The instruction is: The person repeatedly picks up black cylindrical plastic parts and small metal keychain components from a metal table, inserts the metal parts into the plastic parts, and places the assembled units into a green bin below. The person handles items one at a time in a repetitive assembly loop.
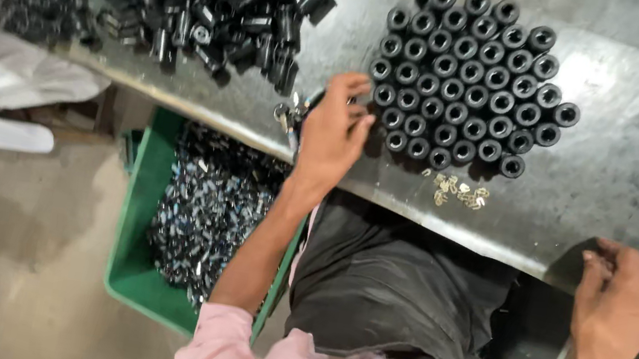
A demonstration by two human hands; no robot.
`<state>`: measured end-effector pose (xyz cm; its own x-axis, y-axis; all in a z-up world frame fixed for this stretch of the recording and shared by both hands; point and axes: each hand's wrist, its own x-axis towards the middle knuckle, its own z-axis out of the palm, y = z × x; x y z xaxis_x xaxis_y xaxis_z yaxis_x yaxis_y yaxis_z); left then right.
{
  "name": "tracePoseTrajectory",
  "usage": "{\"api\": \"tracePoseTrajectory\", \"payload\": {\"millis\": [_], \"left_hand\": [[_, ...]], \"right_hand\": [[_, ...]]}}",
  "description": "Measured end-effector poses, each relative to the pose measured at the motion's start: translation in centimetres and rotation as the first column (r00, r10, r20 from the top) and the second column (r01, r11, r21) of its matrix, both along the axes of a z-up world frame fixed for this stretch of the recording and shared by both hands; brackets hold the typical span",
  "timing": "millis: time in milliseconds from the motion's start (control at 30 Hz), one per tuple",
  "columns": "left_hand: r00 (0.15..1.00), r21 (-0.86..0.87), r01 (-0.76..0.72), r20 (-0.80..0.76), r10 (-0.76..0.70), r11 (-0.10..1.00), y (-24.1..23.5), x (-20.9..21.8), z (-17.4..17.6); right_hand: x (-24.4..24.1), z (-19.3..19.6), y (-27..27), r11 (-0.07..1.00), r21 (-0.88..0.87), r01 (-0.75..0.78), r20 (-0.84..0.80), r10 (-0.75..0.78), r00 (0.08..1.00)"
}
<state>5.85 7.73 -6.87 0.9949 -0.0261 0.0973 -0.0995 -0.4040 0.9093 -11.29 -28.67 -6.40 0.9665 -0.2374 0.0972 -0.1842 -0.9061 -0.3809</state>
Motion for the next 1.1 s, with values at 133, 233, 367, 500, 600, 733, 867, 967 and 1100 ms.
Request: {"api": "tracePoseTrajectory", "payload": {"millis": [133,233,367,500,600,733,867,967,1100], "left_hand": [[0.968,0.429,-0.115,0.25,0.005,0.896,3.7,3.2,0.6],[0.94,0.649,-0.251,0.339,0.022,0.718,5.2,9.0,-0.6],[0.879,0.797,-0.404,0.475,-0.053,0.449,5.7,13.4,-2.7],[0.941,0.509,-0.136,0.334,-0.049,0.85,6.7,9.4,-1.3],[0.984,-0.037,0.149,0.107,-0.145,0.988,5.6,4.4,1.3],[0.91,-0.827,0.039,-0.203,-0.362,0.561,1.0,-2.7,2.8],[0.865,-0.765,0.077,-0.267,-0.424,0.639,-2.5,-6.4,3.4],[0.96,-0.419,0.186,-0.113,-0.255,0.889,-3.5,-7.4,4.4],[0.983,-0.04,0.169,0.077,-0.166,0.985,-4.4,-7.3,5.8]], "right_hand": [[-0.7,-1.7,-1.5,0.997,-0.059,-0.041,0.018,0.042,0.999],[-0.7,-2.1,-2.3,0.994,-0.073,-0.077,-0.021,0.076,0.997],[0.1,-1.5,-1.2,0.999,0.031,-0.013,0.012,0.013,1.0],[1.2,0.4,0.5,0.952,0.304,0.027,0.131,-0.07,0.989],[2.5,1.2,1.5,0.788,0.614,0.052,0.133,-0.168,0.977],[4.1,0.8,4.7,0.288,0.953,0.096,-0.032,-0.219,0.975],[4.6,1.3,9.1,0.508,0.859,0.067,-0.031,-0.079,0.996],[5.9,2.8,11.2,0.272,0.962,0.04,-0.045,0.014,0.999],[6.3,5.7,13.6,0.331,0.938,-0.101,0.085,0.06,0.995]]}}
